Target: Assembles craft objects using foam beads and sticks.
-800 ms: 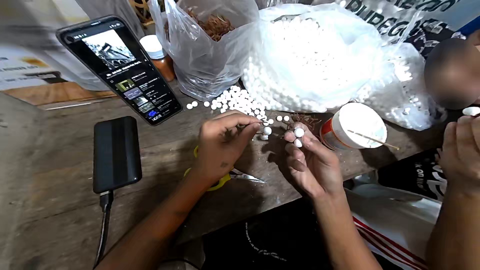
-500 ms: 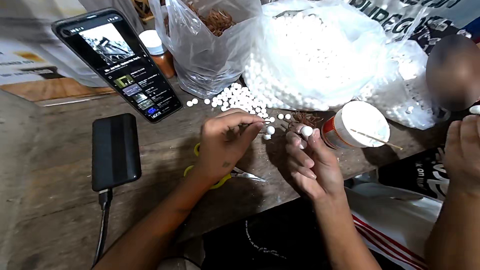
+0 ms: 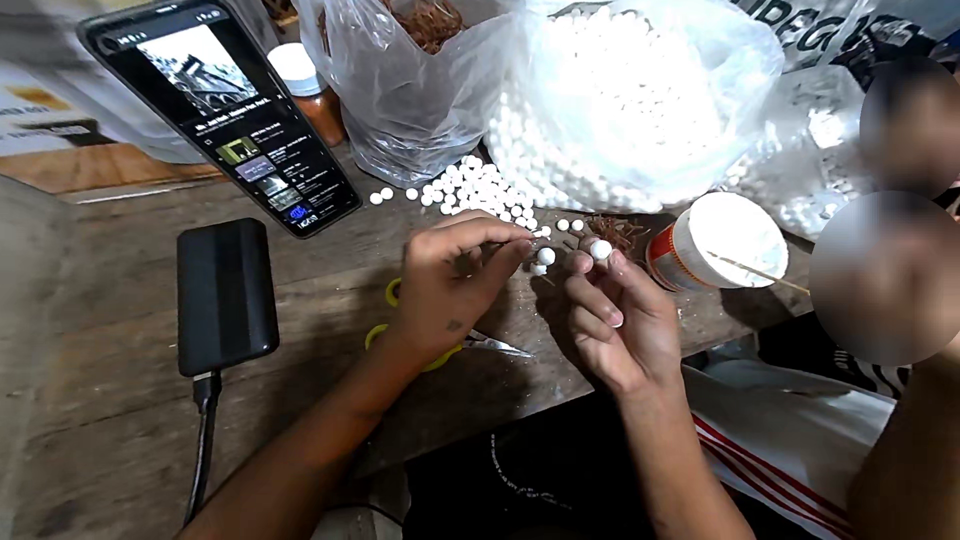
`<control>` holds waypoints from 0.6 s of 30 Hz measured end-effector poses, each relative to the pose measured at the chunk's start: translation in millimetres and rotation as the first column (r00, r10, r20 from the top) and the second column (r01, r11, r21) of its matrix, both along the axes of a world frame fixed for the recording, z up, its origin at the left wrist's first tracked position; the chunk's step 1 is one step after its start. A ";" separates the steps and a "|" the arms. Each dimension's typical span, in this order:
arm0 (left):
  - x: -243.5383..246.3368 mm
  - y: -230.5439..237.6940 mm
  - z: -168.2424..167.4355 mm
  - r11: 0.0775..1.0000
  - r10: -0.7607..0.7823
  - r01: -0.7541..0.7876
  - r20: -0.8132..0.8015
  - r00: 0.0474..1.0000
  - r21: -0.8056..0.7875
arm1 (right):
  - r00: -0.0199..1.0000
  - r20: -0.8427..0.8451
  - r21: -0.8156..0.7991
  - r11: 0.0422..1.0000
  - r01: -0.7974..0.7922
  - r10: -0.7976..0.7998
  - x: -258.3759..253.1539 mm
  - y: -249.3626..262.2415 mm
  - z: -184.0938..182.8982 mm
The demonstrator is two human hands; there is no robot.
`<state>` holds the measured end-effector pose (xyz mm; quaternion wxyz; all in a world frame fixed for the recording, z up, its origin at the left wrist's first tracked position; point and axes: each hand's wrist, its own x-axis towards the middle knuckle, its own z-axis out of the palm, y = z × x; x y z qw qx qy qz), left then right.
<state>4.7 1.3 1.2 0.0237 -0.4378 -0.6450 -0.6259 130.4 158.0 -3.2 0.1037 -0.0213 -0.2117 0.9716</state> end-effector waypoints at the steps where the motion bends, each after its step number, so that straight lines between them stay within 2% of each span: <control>1: 0.1 -0.2 0.1 1.000 -0.003 0.003 0.001 1.000 -0.001 | 1.000 0.008 -0.023 1.000 -0.001 0.001 -0.8 -1.5 0.7; 4: -0.4 -0.2 0.0 1.000 0.003 -0.003 0.002 1.000 0.003 | 1.000 0.008 -0.082 0.997 -0.006 0.007 -2.3 -5.5 1.3; 8: -0.6 -1.0 0.3 1.000 -0.008 0.008 0.001 1.000 0.018 | 0.999 0.018 -0.016 0.999 0.037 -0.037 -0.5 -9.8 -1.7; 13: 0.9 -0.4 1.4 0.999 -0.021 0.020 0.008 1.000 0.035 | 0.988 0.010 0.195 0.969 0.149 -0.154 -0.3 -10.3 -3.5; 18: 0.8 -0.2 0.3 0.998 -0.046 0.045 0.015 0.999 0.049 | 0.959 -0.029 0.467 0.845 0.262 -0.282 -4.9 -0.4 1.2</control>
